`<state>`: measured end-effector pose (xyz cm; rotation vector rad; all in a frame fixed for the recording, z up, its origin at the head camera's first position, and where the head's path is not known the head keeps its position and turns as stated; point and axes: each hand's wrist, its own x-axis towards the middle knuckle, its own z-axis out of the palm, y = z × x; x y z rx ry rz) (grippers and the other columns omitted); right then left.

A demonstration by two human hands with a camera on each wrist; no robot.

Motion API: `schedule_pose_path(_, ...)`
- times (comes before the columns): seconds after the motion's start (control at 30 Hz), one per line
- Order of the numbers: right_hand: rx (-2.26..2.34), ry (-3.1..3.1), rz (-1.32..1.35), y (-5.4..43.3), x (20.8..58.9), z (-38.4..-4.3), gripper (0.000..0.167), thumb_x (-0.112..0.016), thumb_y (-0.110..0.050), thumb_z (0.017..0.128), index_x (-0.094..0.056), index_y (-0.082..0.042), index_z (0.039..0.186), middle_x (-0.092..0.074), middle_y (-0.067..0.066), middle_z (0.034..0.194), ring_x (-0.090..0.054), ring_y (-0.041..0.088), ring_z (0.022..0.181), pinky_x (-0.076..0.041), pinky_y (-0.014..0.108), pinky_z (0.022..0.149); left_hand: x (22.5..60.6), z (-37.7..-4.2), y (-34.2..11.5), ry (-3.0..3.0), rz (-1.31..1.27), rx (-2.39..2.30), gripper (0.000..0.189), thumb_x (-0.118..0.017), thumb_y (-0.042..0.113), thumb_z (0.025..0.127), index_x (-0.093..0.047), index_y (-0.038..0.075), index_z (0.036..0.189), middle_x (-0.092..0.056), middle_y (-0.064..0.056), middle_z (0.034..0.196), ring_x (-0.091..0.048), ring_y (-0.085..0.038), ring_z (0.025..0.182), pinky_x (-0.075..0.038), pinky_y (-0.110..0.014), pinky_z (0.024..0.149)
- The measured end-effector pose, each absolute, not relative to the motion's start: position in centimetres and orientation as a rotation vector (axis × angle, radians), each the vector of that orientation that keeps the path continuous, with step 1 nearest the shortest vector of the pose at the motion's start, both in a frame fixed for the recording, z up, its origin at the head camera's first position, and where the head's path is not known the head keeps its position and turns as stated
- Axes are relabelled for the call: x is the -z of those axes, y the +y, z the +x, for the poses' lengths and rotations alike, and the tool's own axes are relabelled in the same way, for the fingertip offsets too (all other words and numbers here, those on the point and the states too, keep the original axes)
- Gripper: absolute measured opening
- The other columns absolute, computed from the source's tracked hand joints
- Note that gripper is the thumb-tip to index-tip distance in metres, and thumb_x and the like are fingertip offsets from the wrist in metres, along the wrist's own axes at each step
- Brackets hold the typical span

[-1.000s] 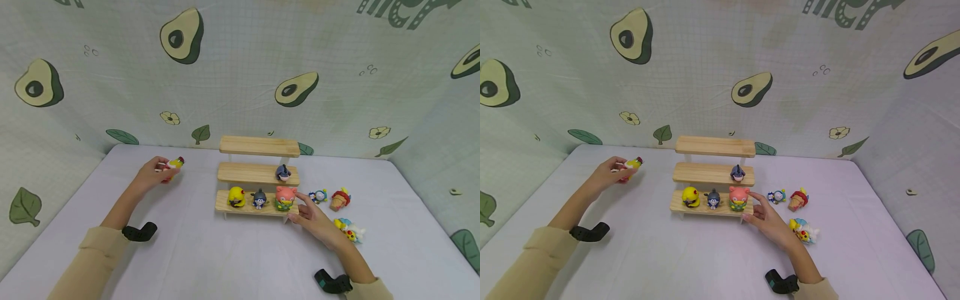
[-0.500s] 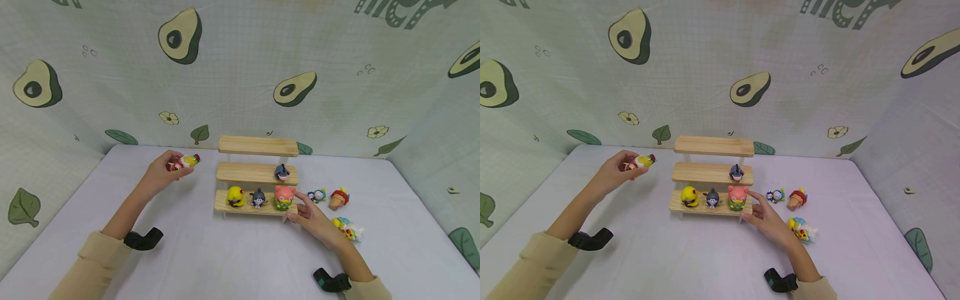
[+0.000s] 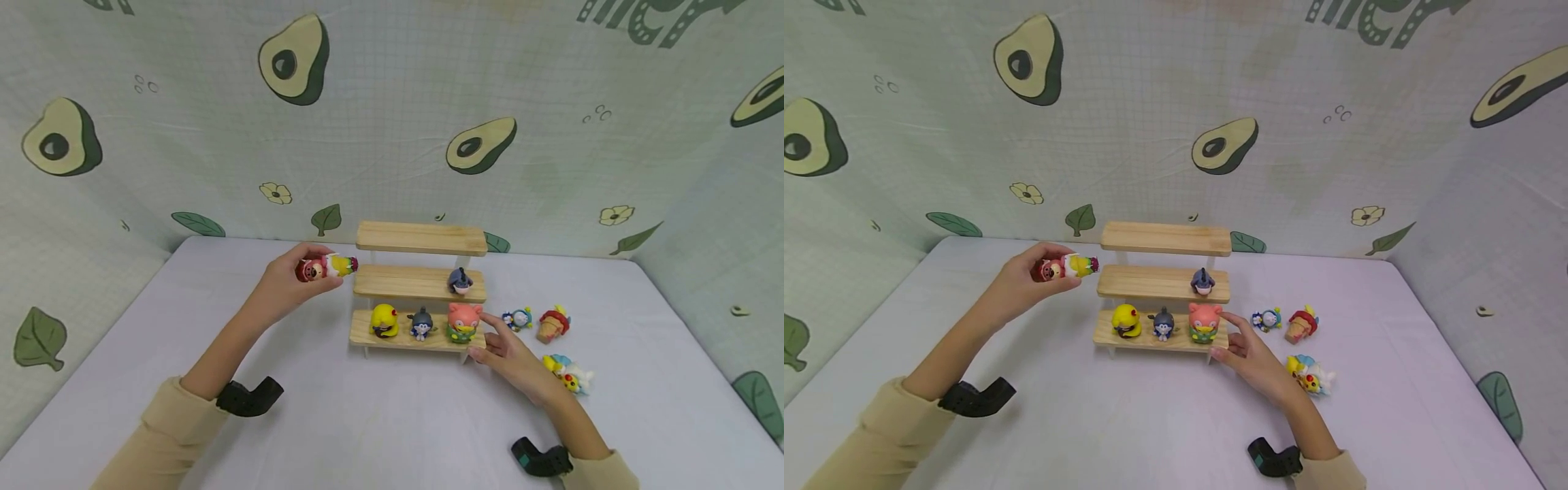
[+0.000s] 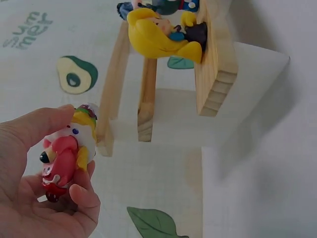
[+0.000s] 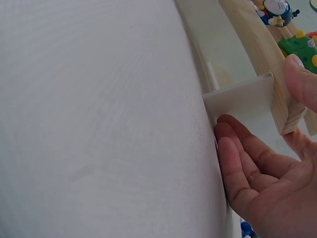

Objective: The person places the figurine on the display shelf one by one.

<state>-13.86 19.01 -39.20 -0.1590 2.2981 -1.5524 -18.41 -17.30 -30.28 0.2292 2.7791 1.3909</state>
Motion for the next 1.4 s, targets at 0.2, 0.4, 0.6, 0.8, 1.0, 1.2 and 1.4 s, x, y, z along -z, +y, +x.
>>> schedule_pose_path(0.2, 1.557, 2.295, -0.184, 19.0, 39.1, -13.8, 0.072, -0.059, -0.026, 0.092, -0.014, -0.012, 0.147, -0.048, 0.026, 0.13, -0.053, 0.027, 0.114, -0.046, 0.039, 0.092, 29.9, -18.2, -15.6, 2.746, 0.301, -1.45, 0.051, -0.074, 0.027, 0.079, -0.05, 0.018, 0.124, -0.052, -0.008, 0.126, -0.052, -0.025, 0.107, -0.052, -0.038, 0.085)
schedule_pose_path(0.4, 1.558, 2.302, -0.155, 19.0, 39.4, -13.9, 0.07, -0.059, -0.026, 0.091, -0.017, -0.014, 0.146, -0.049, 0.025, 0.129, -0.052, 0.029, 0.115, -0.046, 0.039, 0.092, 29.7, -18.3, -14.2, 2.769, 0.42, -1.469, 0.05, -0.075, 0.023, 0.078, -0.051, 0.014, 0.12, -0.055, -0.006, 0.122, -0.055, -0.022, 0.104, -0.051, -0.037, 0.086)
schedule_pose_path(0.6, 1.554, 2.304, -0.147, 19.1, 39.5, -13.9, 0.07, -0.06, -0.027, 0.091, -0.017, -0.015, 0.146, -0.049, 0.025, 0.129, -0.052, 0.029, 0.115, -0.045, 0.04, 0.092, 29.6, -18.6, -12.9, 2.8, 0.518, -1.468, 0.049, -0.077, 0.021, 0.076, -0.052, 0.011, 0.117, -0.057, -0.006, 0.119, -0.055, -0.022, 0.103, -0.051, -0.037, 0.086)
schedule_pose_path(0.8, 1.56, 2.294, -0.149, 19.1, 39.4, -13.9, 0.07, -0.06, -0.026, 0.091, -0.017, -0.015, 0.146, -0.05, 0.024, 0.129, -0.053, 0.028, 0.113, -0.045, 0.038, 0.092, 29.3, -18.7, -11.9, 2.79, 0.551, -1.49, 0.049, -0.078, 0.019, 0.075, -0.053, 0.01, 0.116, -0.058, -0.006, 0.117, -0.055, -0.022, 0.103, -0.05, -0.037, 0.089)
schedule_pose_path(1.0, 1.544, 2.306, -0.141, 19.1, 39.3, -13.9, 0.07, -0.059, -0.028, 0.091, -0.017, -0.017, 0.146, -0.049, 0.024, 0.13, -0.052, 0.027, 0.114, -0.045, 0.04, 0.092, 29.3, -19.0, -11.0, 2.782, 0.59, -1.475, 0.047, -0.078, 0.018, 0.075, -0.053, 0.01, 0.115, -0.057, -0.006, 0.115, -0.055, -0.021, 0.104, -0.05, -0.035, 0.09)
schedule_pose_path(1.2, 1.545, 2.301, -0.14, 19.1, 39.3, -13.9, 0.07, -0.059, -0.028, 0.091, -0.016, -0.017, 0.146, -0.049, 0.024, 0.13, -0.052, 0.027, 0.113, -0.045, 0.039, 0.091, 29.4, -19.5, -10.0, 2.768, 0.613, -1.446, 0.047, -0.078, 0.02, 0.075, -0.054, 0.011, 0.114, -0.055, -0.007, 0.116, -0.055, -0.021, 0.105, -0.051, -0.033, 0.088)
schedule_pose_path(1.4, 1.552, 2.292, -0.144, 19.1, 39.3, -14.0, 0.071, -0.059, -0.028, 0.091, -0.016, -0.016, 0.146, -0.048, 0.025, 0.131, -0.053, 0.026, 0.112, -0.045, 0.037, 0.09, 29.3, -20.2, -9.1, 2.719, 0.597, -1.416, 0.048, -0.079, 0.021, 0.074, -0.053, 0.013, 0.115, -0.054, -0.006, 0.119, -0.055, -0.021, 0.106, -0.051, -0.033, 0.088)
